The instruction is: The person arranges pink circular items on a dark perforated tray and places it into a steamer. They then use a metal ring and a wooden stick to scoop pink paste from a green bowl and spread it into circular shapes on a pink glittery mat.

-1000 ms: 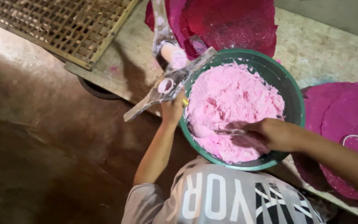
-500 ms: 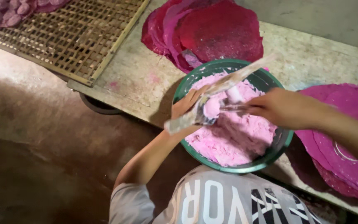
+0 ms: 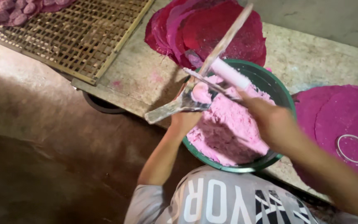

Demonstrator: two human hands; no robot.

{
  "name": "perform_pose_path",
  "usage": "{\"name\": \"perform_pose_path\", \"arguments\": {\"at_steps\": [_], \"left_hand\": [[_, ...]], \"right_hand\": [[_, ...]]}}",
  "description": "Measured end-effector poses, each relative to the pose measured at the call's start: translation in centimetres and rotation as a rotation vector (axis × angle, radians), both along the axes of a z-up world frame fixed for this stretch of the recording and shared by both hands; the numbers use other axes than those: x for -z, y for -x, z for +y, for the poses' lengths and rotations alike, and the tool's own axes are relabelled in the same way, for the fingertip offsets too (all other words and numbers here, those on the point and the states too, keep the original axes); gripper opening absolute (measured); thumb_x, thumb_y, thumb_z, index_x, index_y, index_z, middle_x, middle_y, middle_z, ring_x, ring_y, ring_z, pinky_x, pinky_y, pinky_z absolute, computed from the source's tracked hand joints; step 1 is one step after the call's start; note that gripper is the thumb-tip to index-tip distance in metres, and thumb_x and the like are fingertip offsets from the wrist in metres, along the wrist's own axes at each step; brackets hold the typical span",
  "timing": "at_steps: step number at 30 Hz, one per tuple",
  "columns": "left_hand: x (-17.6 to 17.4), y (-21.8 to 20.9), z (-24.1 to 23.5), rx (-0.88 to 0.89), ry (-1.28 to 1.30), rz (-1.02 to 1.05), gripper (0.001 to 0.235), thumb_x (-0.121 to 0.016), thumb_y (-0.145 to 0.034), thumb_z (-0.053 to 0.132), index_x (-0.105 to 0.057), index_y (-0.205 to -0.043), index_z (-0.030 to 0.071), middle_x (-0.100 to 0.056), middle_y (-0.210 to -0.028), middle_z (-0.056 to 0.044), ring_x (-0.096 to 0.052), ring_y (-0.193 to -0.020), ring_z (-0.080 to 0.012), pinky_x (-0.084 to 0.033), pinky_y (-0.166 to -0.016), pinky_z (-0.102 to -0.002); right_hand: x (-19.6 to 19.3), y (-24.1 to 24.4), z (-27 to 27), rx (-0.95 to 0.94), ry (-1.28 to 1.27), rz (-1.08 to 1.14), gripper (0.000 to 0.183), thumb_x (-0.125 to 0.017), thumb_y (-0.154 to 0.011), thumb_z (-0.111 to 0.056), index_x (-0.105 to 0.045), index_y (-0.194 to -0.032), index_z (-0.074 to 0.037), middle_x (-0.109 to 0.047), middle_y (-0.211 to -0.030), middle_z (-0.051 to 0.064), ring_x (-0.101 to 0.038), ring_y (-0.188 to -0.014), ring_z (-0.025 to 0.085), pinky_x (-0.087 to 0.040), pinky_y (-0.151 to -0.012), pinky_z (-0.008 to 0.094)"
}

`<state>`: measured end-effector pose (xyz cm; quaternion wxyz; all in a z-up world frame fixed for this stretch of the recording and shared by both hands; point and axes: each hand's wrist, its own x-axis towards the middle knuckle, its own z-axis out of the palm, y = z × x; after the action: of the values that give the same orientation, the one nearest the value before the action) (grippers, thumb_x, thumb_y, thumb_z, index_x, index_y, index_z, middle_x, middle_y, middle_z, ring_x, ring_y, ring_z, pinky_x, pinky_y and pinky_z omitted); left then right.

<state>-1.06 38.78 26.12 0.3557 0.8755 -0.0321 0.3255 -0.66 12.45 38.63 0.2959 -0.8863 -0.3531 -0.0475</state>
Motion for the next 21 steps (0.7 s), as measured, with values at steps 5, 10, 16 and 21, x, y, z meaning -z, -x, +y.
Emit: {"name": "perform_pose_path", "arguments": {"at_steps": [5, 10, 16, 21], "left_hand": [[-3.0, -0.5, 0.6, -0.155, -0.087, 0.006, 0.077, -0.069, -0.092, 0.020, -0.037, -0.159, 0.002, -0.063, -0.136, -0.018, -0.062, -0.126, -0.0374, -0.054, -0.101, -0.049], [-3.4, -1.3, -0.3, -0.187, -0.083, 0.184, 0.091, -0.077, -0.081, 0.025, -0.032, -0.154, -0.004, -0.047, -0.148, -0.028, -0.056, -0.114, -0.0490, -0.050, -0.090, -0.056], [-0.9, -3.3, 0.1, -0.197, -0.275, 0.040, 0.072, -0.073, -0.090, 0.019, -0.044, -0.155, 0.003, -0.034, -0.165, -0.028, -0.053, -0.129, -0.0460, -0.053, -0.102, -0.054], [1.0, -3.2, 2.5, -0.168, -0.365, -0.038, 0.072, -0.068, -0.085, 0.028, -0.044, -0.151, 0.009, -0.051, -0.145, -0.021, -0.061, -0.116, -0.0382, -0.055, -0.085, -0.047]], "right_hand": [[7.6, 1.3, 0.4, -0.060, -0.243, 0.352, 0.043, -0.059, -0.097, -0.004, -0.058, -0.140, -0.004, -0.076, -0.114, 0.020, -0.071, -0.106, 0.016, -0.053, -0.090, 0.032], [7.7, -1.9, -2.2, 0.222, 0.050, 0.617, 0.046, -0.058, -0.103, -0.009, -0.060, -0.149, -0.010, -0.073, -0.096, 0.030, -0.068, -0.092, 0.036, -0.056, -0.083, 0.041], [10.5, -1.9, 0.0, -0.067, -0.243, 0.223, 0.042, -0.059, -0.099, -0.012, -0.059, -0.140, -0.002, -0.074, -0.106, 0.023, -0.073, -0.092, 0.024, -0.056, -0.079, 0.037], [6.6, -3.0, -3.7, 0.040, 0.101, 0.486, 0.038, -0.064, -0.097, -0.024, -0.069, -0.134, -0.020, -0.074, -0.077, 0.020, -0.065, -0.056, 0.024, -0.055, -0.060, 0.038]]}}
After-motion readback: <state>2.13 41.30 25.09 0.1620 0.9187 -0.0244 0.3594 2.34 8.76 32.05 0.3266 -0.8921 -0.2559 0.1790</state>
